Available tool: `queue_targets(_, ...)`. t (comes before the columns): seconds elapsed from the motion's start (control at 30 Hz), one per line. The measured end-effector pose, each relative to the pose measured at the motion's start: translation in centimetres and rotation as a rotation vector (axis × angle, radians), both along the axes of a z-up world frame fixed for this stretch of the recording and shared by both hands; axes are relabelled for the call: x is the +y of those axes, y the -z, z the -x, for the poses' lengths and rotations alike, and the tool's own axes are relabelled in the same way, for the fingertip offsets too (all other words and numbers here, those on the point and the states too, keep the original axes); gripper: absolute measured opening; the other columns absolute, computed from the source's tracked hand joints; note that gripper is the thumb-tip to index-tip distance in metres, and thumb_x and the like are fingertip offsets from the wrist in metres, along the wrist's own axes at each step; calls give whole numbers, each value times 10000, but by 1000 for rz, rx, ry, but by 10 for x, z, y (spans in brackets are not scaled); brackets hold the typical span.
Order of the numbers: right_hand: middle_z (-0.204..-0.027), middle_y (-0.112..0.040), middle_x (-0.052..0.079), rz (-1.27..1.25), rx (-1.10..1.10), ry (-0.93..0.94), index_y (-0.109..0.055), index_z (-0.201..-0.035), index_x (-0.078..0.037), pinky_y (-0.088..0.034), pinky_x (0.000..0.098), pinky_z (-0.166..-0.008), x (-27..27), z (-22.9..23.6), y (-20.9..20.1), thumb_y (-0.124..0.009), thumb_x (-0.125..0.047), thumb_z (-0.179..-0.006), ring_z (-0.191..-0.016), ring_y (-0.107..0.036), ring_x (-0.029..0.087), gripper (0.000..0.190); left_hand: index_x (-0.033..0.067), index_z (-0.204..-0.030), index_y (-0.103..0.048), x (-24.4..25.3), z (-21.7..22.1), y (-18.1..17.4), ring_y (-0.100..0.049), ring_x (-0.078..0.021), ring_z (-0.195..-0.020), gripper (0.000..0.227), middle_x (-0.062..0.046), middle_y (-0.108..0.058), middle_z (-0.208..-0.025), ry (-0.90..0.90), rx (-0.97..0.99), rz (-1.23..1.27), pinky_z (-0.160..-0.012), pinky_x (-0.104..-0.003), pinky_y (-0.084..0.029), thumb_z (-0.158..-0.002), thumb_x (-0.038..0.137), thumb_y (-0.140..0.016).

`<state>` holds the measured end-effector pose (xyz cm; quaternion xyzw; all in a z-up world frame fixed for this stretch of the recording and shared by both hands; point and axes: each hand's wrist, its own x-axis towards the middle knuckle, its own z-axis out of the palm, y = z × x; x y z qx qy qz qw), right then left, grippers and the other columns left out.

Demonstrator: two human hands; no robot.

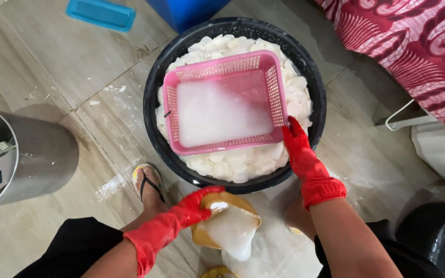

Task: Washing and agitating a large quantity of fruit slices in a tub of water using hands and a scoop.

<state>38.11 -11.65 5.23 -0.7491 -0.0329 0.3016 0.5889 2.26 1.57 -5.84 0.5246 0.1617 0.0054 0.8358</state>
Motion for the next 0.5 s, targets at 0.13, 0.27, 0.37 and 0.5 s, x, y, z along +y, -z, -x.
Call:
queue_targets(0.13,-1507,-560,49,128,-1,-25,-454,-1534,-217,-421,332,-1140,2,-4,4,-541,-363,-952,-1399,-510,197,607,470,-1496,-471,-11,-37,-112,-437,-283,-1452,869,-13,-450,-1579,458,703,-643,-1196,-362,-426,-782,25,-688)
queue_targets(0.27,-1477,-584,42,74,14,19,-471,-1529,-221,-431,299,-1115,-1,-9,31,-568,-345,-941,-1366,-532,171,609,476,-1487,-462,-31,-16,-73,-486,-434,-1328,823,-172,-531,-1367,454,405,-850,-1072,-429,-474,-776,151,-719)
queue_targets(0.37,-1501,-557,40,74,38,9,-450,-1540,-237,-415,300,-1129,0,-3,8,-555,-346,-945,-1389,-504,174,614,420,-1523,-414,-43,-8,-71,-413,-443,-1359,823,-112,-477,-1486,540,187,-986,-1018,-522,-465,-777,249,-718)
queue_targets(0.5,-1520,-542,27,153,47,-22,-425,-1552,-255,-384,322,-1160,2,0,-3,-524,-364,-953,-1429,-472,186,617,374,-1535,-411,-61,-10,-91,-502,-499,-1169,916,-199,-468,-1349,793,41,-1177,-971,-623,-415,-723,467,-825)
